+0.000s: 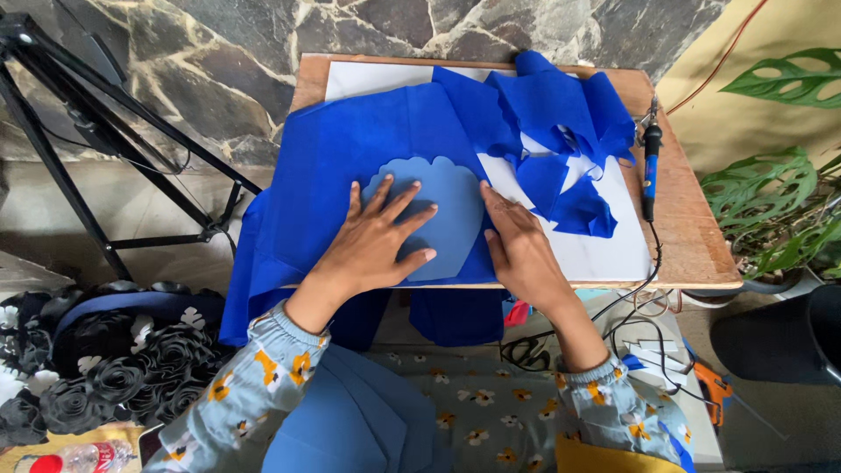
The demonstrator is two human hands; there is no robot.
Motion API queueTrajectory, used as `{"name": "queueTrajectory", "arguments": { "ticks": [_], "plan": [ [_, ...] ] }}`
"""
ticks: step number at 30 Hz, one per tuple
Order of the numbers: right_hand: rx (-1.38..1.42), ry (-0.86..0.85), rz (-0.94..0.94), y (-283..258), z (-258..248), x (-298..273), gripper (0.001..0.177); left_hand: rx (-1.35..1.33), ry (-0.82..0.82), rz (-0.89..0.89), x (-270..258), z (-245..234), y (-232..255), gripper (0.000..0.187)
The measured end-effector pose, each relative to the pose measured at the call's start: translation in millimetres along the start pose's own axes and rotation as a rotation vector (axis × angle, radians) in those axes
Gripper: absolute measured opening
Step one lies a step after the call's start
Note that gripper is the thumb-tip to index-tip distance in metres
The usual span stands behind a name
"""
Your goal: The person uses a heated tool to cut petal-like shapes from blue fabric while following a light-blue template on a wooden table.
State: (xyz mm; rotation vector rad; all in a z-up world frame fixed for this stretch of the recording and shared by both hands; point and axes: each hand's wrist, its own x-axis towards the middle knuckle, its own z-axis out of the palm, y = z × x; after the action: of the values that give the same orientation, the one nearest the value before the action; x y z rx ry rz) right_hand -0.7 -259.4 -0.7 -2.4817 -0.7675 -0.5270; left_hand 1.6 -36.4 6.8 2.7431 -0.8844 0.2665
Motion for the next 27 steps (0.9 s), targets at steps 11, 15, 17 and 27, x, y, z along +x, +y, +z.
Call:
{"name": "queueTrajectory", "arguments": {
  "ticks": [11,15,17,27],
  "plan": [
    [0.066,-0.047,-0.044,15.8,8.5,-4.3,0.047,0.006,-0.026,0.047,3.8,2.4,-1.1,0.063],
    [-0.043,-0.097,-0.041,11.4,7.8,0.1,0.041,0.018,-0.036,0.041,6.1,-0.6,-3.1,0.065],
    [-0.072,-0.124,-0.034,7.3,7.4,5.0,0.040,0.026,-0.039,0.033,7.7,1.2,-7.5,0.064],
    [-0.027,-0.196,-0.065,11.0,6.1,21.8,0.037,0.062,0.013,0.018,13.7,7.2,-21.9,0.064]
  ]
}}
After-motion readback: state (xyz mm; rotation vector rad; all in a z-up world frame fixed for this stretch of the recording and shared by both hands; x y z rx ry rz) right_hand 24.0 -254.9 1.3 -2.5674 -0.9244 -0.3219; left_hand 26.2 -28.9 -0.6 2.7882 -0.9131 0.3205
